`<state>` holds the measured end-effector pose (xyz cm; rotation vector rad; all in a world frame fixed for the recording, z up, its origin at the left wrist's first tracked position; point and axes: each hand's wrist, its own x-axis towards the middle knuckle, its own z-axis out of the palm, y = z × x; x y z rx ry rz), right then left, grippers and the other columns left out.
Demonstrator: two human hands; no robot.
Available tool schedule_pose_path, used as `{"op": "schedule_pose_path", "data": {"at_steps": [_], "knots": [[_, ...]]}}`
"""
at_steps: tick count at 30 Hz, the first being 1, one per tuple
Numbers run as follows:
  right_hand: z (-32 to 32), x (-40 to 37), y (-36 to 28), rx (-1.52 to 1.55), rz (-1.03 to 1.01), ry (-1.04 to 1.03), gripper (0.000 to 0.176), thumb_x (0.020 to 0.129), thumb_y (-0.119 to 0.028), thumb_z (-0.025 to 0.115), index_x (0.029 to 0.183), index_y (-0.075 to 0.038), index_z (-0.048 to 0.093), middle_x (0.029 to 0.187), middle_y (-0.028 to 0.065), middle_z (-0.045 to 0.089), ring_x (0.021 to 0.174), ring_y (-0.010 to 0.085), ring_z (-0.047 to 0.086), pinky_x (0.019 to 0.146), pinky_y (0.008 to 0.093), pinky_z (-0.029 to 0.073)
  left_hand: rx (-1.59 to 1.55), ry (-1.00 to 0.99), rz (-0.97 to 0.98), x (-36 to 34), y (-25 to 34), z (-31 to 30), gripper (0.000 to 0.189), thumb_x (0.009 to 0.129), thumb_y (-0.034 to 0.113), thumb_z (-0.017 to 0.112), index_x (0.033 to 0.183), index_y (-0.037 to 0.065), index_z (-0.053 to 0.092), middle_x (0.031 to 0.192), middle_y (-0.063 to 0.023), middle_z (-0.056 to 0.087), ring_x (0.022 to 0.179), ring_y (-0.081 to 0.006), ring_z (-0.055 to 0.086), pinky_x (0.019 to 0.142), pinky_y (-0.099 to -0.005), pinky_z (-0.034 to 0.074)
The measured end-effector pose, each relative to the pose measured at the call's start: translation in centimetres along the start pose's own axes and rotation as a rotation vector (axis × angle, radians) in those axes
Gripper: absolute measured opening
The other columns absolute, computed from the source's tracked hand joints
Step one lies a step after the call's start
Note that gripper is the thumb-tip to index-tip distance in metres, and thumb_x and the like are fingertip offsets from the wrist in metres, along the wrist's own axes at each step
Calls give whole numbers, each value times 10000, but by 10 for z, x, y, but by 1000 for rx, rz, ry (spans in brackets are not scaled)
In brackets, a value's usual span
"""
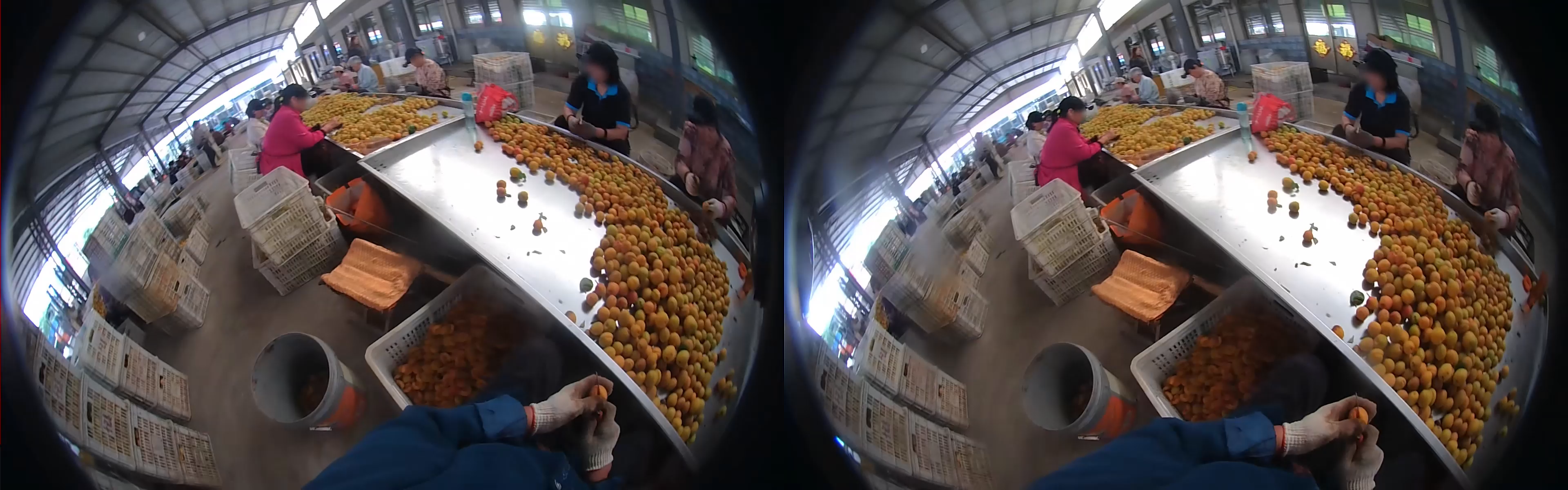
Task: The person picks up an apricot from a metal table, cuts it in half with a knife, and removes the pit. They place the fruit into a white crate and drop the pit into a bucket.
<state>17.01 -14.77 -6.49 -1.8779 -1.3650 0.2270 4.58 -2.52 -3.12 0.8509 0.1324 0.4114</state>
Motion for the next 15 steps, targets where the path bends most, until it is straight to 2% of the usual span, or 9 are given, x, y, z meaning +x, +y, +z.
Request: {"op": "schedule_pose_path", "data": {"at_steps": [2,5,7,8,9,10,12,13,15], "knots": [[-3,1,1,-154,-1,-5,420,938,-367,518,1255,-105,438,829,227,657,775,442,650,602,481,522,60,30,-39,-3,8,1,469,920,78,616,1357,49,449,1171,-36,553,1058,-125,550,985,-274,434],[-10,11,-44,-71,6,28,472,935,-297,536,1354,-136,391,931,205,673,825,421,666,629,457,531,119,12,-60,-3,6,-11,501,919,69,608,1389,48,439,1176,-35,568,1075,-129,551,995,-287,431],[-9,16,-38,47,-93,-30,537,929,-203,549,1425,-161,348,1102,176,659,961,382,665,748,420,542,246,70,11,-8,3,-15,472,907,82,614,1362,59,492,1156,-29,592,1075,-118,547,973,-287,449],[-7,13,-38,29,-5,-87,545,924,-166,548,1431,-167,348,1155,167,641,1021,363,649,812,402,528,353,90,40,-12,11,-7,472,900,98,629,1353,61,503,1153,-27,596,1073,-113,540,969,-282,450],[-7,12,-38,8,106,-140,555,920,-130,546,1437,-173,348,1208,157,623,1082,343,633,877,384,515,467,119,-47,-13,20,-3,471,895,86,631,1348,60,507,1163,-35,599,1088,-125,546,976,-287,450],[-12,10,-42,13,200,-217,565,920,-150,547,1447,-179,345,1241,147,609,1124,334,612,934,374,491,383,132,-24,-13,15,-4,462,890,71,632,1337,60,516,1173,-43,604,1104,-137,553,980,-294,454],[-16,9,-49,-38,284,-264,585,893,-119,530,1440,-159,329,1143,201,633,1028,391,634,877,417,518,431,109,18,-13,17,0,463,889,45,625,1337,45,511,1188,-62,606,1115,-151,561,991,-299,451],[-5,2,-33,-18,91,-109,592,873,-190,542,1413,-105,314,839,220,665,695,419,646,609,489,529,439,105,-56,-12,23,5,470,894,31,608,1348,15,492,1207,-83,596,1128,-160,558,997,-300,448],[-15,1,-41,98,151,-143,582,881,-178,550,1407,-91,316,876,227,665,730,417,656,651,464,547,395,110,-110,-14,22,13,481,895,18,591,1359,-13,472,1219,-96,586,1136,-167,555,1015,-300,432]]}}
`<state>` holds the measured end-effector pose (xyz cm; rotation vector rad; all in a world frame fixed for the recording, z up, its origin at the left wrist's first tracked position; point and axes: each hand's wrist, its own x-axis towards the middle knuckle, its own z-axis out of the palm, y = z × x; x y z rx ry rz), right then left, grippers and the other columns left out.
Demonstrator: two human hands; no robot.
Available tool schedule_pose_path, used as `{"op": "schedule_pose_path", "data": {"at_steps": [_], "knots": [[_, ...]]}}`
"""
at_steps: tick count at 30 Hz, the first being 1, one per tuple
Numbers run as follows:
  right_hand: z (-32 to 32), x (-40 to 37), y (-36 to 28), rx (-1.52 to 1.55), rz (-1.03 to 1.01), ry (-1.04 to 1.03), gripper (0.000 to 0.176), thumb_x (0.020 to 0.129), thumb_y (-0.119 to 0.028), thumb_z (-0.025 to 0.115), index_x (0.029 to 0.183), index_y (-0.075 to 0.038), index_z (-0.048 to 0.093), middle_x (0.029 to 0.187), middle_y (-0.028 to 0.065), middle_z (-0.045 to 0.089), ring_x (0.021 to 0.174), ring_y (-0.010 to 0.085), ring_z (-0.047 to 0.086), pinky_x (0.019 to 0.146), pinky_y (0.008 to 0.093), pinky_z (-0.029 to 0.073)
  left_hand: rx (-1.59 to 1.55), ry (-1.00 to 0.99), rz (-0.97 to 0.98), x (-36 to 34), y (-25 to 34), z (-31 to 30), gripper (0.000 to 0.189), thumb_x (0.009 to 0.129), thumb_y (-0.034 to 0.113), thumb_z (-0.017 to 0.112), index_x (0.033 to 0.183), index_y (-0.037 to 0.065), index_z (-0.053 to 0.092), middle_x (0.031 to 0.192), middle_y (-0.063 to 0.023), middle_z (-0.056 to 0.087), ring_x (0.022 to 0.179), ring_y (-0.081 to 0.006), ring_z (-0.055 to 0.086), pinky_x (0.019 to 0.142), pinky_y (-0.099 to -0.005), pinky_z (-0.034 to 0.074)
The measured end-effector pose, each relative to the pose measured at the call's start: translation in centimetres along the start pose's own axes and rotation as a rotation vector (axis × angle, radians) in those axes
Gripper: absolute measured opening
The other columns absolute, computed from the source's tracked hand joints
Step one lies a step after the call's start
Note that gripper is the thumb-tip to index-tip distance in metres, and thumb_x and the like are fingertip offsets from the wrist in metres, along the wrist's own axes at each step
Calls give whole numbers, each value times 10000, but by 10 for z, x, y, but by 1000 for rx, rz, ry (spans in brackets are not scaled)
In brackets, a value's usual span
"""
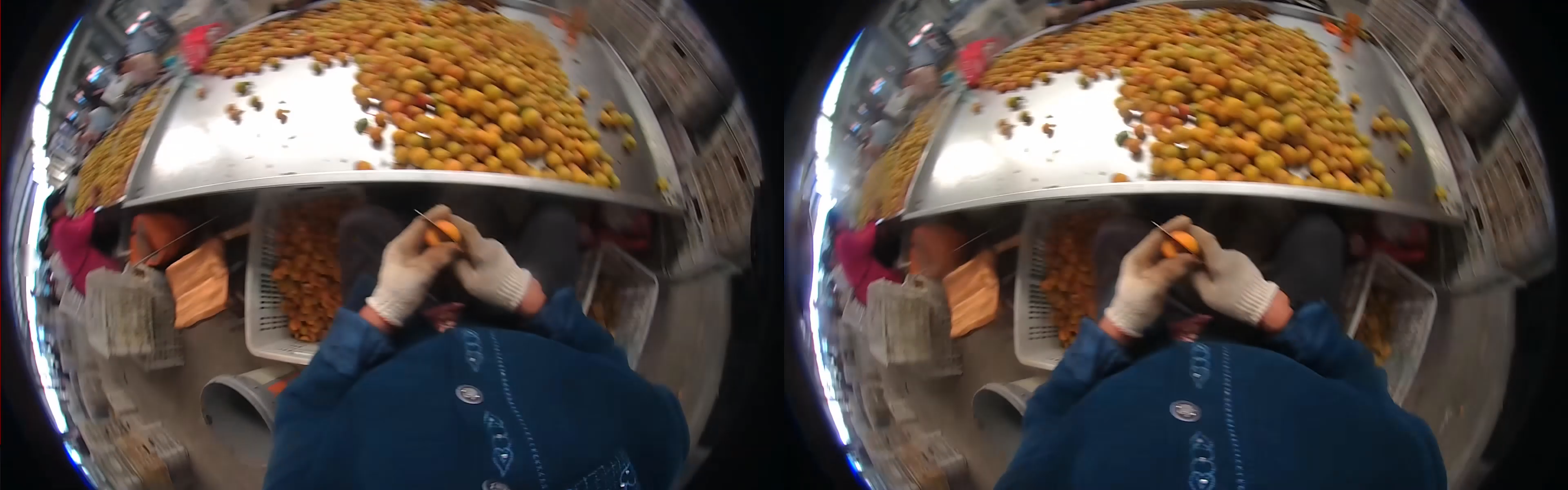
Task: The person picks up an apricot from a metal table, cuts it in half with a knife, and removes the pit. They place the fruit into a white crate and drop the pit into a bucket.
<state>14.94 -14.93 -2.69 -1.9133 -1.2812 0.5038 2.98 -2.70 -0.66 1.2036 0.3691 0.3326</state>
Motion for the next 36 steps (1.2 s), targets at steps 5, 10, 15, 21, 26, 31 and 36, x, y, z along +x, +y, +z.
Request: {"op": "schedule_pose_path", "data": {"at_steps": [5,10,15,21,26,31,36], "knots": [[-9,3,1,171,41,-2,551,902,-175,576,1386,-61,340,996,239,653,881,380,669,781,406,548,-58,-1,15,2,-6,4,506,886,-20,567,1377,-20,446,1264,-110,547,1159,-176,539,1010,-283,431],[-18,4,-9,669,250,36,431,920,-136,627,1310,-49,464,1137,119,636,998,172,629,887,290,499,-251,37,-66,8,-12,1,426,914,36,577,1321,-3,460,1242,-135,560,1129,-183,557,979,-290,461],[-34,1,-18,838,472,-23,390,917,-134,635,1272,-45,500,784,21,614,602,67,559,510,210,433,-385,23,-112,11,-8,4,368,956,97,551,1301,7,457,1197,-190,595,1085,-258,621,963,-361,511],[-33,1,-9,923,462,53,358,914,-151,617,1245,-53,521,688,-9,557,496,43,469,431,204,353,-516,63,-119,19,-18,-3,378,965,162,576,1297,19,463,1167,-202,602,1071,-286,626,951,-410,520],[-37,7,-7,566,557,184,383,890,-159,632,1238,-41,521,788,16,620,529,41,486,463,209,384,-560,74,-135,21,-23,-11,363,958,160,590,1276,18,487,1063,-169,617,943,-241,634,880,-380,532],[-31,7,30,329,353,314,454,865,-183,666,1271,-59,508,883,87,664,734,217,632,681,357,509,-628,96,-141,27,-30,-23,313,953,150,593,1227,11,534,961,-133,618,828,-198,609,790,-335,529],[-38,12,50,-192,477,313,578,823,-229,705,1311,-38,460,951,215,654,842,388,651,761,422,520,-582,99,-159,29,-28,-25,333,951,133,588,1253,9,521,962,-124,617,826,-185,605,787,-319,529]]}}
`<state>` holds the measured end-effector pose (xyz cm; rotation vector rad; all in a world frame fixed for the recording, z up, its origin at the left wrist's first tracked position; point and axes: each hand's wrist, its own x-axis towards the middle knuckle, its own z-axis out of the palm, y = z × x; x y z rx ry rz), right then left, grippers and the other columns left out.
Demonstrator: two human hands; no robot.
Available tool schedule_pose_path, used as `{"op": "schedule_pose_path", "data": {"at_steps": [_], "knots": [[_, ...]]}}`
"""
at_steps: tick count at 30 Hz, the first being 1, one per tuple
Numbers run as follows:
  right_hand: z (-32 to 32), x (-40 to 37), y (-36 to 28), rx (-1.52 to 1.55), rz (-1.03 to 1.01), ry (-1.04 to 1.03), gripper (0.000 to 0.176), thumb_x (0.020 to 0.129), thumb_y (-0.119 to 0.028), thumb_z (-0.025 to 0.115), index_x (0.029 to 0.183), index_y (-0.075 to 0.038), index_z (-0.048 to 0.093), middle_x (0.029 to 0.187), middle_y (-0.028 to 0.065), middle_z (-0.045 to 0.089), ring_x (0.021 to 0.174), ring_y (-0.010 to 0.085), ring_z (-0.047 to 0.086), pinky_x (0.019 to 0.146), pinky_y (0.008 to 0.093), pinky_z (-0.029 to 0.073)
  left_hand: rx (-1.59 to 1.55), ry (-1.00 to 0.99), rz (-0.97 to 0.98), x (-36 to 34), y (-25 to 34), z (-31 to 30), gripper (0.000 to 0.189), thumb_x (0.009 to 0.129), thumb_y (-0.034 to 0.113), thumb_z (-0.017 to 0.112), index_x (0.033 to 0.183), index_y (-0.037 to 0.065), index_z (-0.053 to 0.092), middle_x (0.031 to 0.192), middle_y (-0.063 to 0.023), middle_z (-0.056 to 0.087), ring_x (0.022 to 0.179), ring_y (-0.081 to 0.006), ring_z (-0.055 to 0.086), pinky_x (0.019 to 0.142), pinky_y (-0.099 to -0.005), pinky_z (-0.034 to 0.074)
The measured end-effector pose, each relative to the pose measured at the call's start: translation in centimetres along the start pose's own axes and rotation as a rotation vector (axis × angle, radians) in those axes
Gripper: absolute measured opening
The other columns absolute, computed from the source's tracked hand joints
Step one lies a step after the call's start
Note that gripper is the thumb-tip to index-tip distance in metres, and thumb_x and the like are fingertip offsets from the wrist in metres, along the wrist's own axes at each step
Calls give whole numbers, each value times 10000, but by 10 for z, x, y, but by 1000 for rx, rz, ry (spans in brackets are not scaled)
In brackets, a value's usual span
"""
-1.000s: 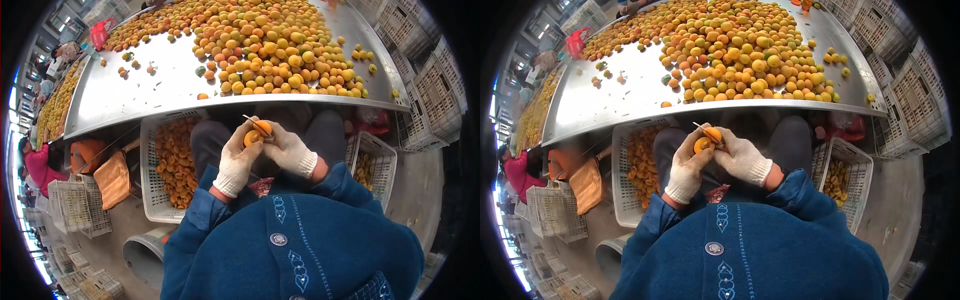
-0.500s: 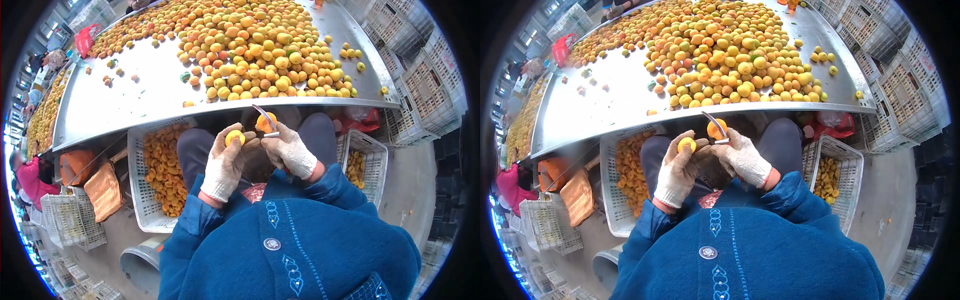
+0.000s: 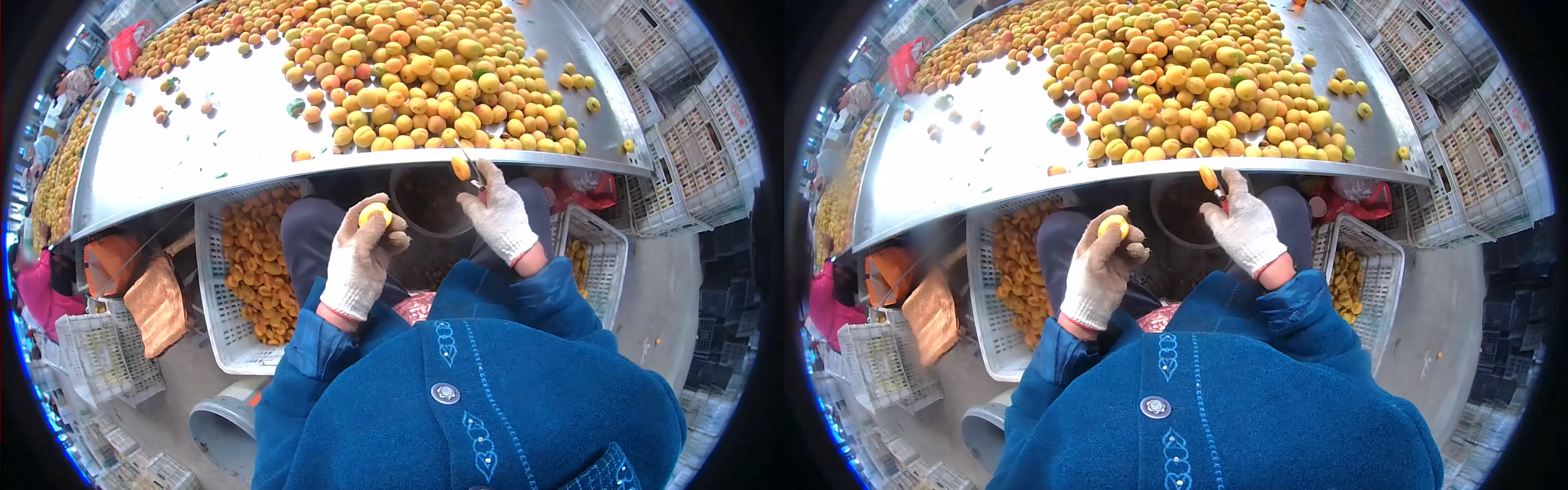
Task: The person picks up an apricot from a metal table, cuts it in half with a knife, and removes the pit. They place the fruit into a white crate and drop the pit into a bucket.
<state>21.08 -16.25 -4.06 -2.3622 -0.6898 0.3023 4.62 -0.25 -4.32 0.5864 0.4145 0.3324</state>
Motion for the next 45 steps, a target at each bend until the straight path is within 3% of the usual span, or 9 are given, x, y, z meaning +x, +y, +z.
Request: {"op": "schedule_pose_path", "data": {"at_steps": [7,16,28,34,35,36,38,40,45], "knots": [[-14,2,-29,738,169,1,226,895,-149,653,1073,-29,584,674,41,582,503,92,533,466,231,420,152,7,-23,-5,2,10,367,943,113,586,1286,19,498,971,-106,607,794,-147,594,776,-282,523],[-28,1,-110,1415,-260,147,132,918,-38,615,1043,-37,569,639,30,555,446,96,498,412,231,396,451,-67,-4,-23,-2,35,337,937,129,596,1250,36,514,925,-66,589,770,-100,564,736,-229,496],[-9,-23,-106,1224,-439,167,257,874,-2,674,1114,-26,582,869,23,636,767,61,614,633,206,503,487,-96,13,-40,-6,45,321,934,149,613,1206,28,495,954,-61,604,796,-110,612,721,-250,529],[-2,-33,-98,1419,-416,-66,190,985,-201,481,921,-41,562,777,28,533,645,113,510,564,254,432,969,-198,351,-47,-16,36,233,977,296,554,1148,141,522,810,-31,563,472,-49,485,408,-215,419],[1,-13,-79,1989,-187,-644,368,1017,-322,334,888,-50,545,754,35,522,611,133,498,544,246,414,936,-140,362,-46,-16,37,275,964,346,574,1158,156,531,839,-34,580,478,-53,493,427,-223,440],[5,-17,-82,1801,-273,-372,212,996,-212,450,950,-34,555,749,36,539,623,116,523,535,228,420,1033,-197,296,-39,-14,31,367,941,264,560,1238,63,480,1115,-208,512,1060,-325,555,949,-432,453],[15,-23,-84,1216,-417,141,140,901,33,559,1034,-11,550,721,32,543,585,81,520,491,215,413,1039,-82,302,-36,-25,34,301,963,275,537,1200,94,498,1023,-137,555,984,-254,587,876,-367,498],[7,-20,-86,1186,-513,80,115,929,-2,526,1044,1,526,698,28,516,519,76,482,462,211,401,816,-51,-27,-30,-34,35,263,971,219,565,1195,101,494,954,-63,584,872,-114,581,752,-229,497],[7,-20,-91,1249,-554,129,140,929,2,525,1068,7,518,719,27,518,524,81,490,450,211,406,680,-154,87,-24,-40,27,252,979,186,553,1184,49,498,1037,-85,587,987,-116,553,873,-241,459]]}}
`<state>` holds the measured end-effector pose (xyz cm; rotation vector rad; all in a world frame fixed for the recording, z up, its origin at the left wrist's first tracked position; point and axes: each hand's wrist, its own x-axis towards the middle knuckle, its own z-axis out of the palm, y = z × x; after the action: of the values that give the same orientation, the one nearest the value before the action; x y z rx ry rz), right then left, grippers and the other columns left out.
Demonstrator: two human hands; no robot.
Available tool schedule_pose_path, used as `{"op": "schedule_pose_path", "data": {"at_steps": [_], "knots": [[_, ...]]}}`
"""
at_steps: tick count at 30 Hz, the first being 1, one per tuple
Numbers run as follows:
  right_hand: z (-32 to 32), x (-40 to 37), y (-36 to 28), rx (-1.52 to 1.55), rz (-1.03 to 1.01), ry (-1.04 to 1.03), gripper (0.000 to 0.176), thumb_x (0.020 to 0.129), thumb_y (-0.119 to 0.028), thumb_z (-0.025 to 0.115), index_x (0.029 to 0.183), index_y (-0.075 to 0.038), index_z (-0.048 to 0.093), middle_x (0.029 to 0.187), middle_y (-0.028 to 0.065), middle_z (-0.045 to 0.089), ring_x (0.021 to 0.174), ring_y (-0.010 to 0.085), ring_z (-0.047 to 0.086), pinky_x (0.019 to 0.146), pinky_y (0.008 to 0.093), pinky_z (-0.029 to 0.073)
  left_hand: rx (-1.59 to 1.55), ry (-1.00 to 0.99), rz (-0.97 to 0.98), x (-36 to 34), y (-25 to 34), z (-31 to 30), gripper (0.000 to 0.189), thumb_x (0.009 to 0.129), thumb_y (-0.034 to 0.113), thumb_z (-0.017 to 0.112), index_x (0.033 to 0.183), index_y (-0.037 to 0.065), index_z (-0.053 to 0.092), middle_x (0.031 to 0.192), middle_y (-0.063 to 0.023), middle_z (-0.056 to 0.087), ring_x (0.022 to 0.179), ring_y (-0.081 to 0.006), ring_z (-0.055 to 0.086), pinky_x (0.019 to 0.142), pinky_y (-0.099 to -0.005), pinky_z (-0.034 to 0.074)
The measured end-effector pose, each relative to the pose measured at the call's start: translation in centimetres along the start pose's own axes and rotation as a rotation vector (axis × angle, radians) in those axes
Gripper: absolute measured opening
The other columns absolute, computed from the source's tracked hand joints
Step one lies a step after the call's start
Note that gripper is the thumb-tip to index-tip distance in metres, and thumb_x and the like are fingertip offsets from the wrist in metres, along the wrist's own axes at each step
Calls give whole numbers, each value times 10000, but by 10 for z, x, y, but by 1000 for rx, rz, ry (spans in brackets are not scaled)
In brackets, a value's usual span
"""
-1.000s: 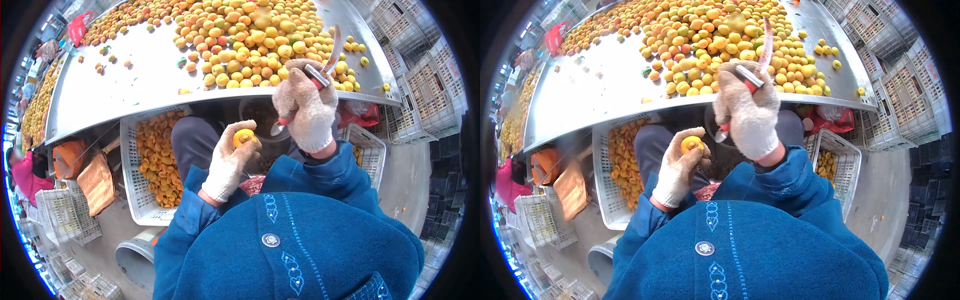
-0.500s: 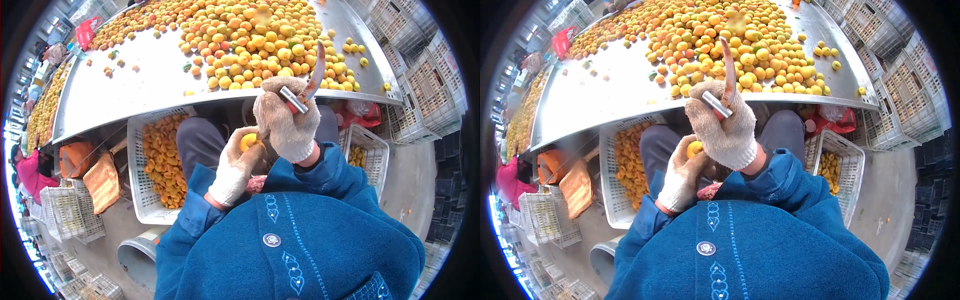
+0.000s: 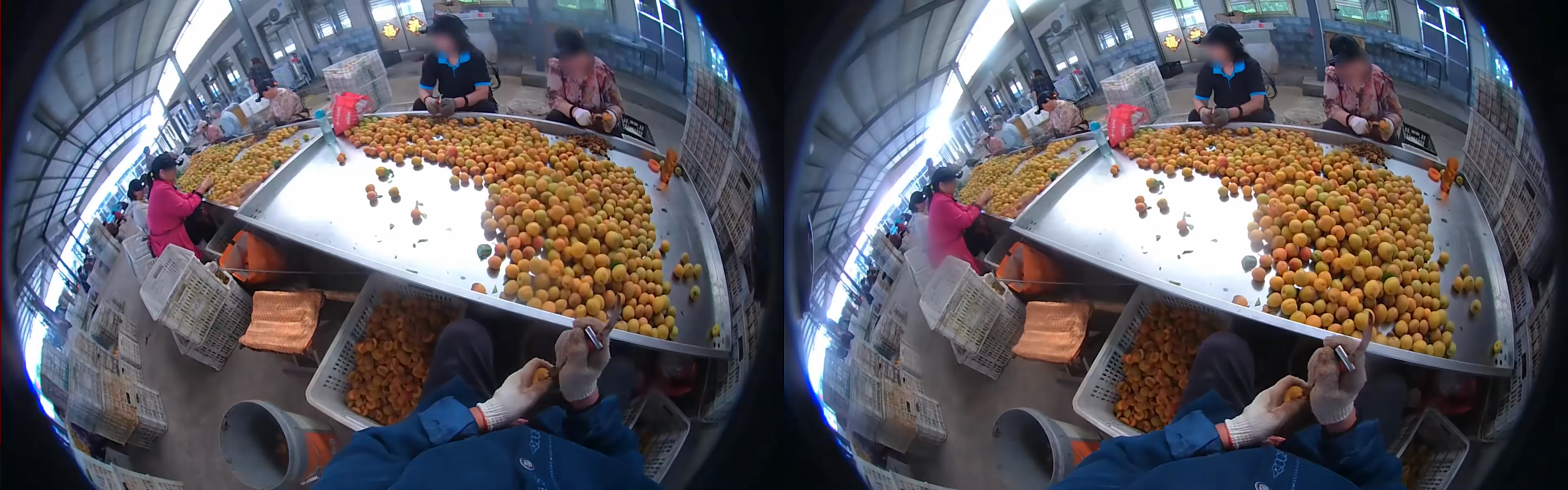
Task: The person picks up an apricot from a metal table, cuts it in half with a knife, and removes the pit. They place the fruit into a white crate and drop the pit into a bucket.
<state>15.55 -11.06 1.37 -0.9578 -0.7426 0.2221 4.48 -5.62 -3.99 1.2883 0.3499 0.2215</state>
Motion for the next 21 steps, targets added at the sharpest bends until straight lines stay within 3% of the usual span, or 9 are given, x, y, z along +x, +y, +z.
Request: {"op": "schedule_pose_path", "data": {"at_steps": [7,10,13,15,16,20,21], "knots": [[-4,-8,8,-195,-86,-113,187,923,-8,551,1106,8,518,743,26,537,547,83,517,476,206,428,-60,6,-40,-4,8,1,229,990,185,531,1176,55,503,1047,-83,593,999,-118,554,890,-252,458],[-5,-8,15,-145,-7,-106,171,928,-20,556,1095,-5,521,740,23,541,557,75,521,474,202,420,-9,40,-56,-7,12,1,234,989,204,533,1166,53,504,1047,-85,595,1002,-116,558,893,-253,458],[3,1,6,-36,-7,-65,109,955,-44,523,1062,-25,520,666,13,516,502,72,492,438,209,390,-86,1,-32,-7,1,0,250,987,226,536,1164,52,505,1062,-91,603,1008,-129,571,896,-259,458],[6,6,1,69,180,103,68,981,-65,477,1032,-38,511,584,3,470,428,74,435,403,223,356,65,31,-5,-8,2,0,271,980,237,543,1167,44,505,1061,-94,608,1001,-135,585,894,-263,461],[5,8,3,66,178,126,70,991,-68,444,1024,-48,503,541,-4,433,378,80,388,387,233,337,67,31,-3,-7,2,-1,271,980,237,543,1167,44,505,1061,-94,608,1001,-135,585,894,-263,461],[0,9,-1,47,139,117,80,986,-64,447,1041,-36,498,549,-1,441,380,80,396,390,227,344,35,-47,6,-8,13,-2,292,971,239,549,1172,30,508,1040,-87,609,983,-145,595,883,-264,466],[-1,8,0,32,41,33,94,977,-50,457,1060,-27,496,564,5,449,390,80,405,394,225,352,22,-48,-10,-8,17,-2,295,967,233,551,1172,25,510,1031,-88,608,979,-147,596,880,-264,466]]}}
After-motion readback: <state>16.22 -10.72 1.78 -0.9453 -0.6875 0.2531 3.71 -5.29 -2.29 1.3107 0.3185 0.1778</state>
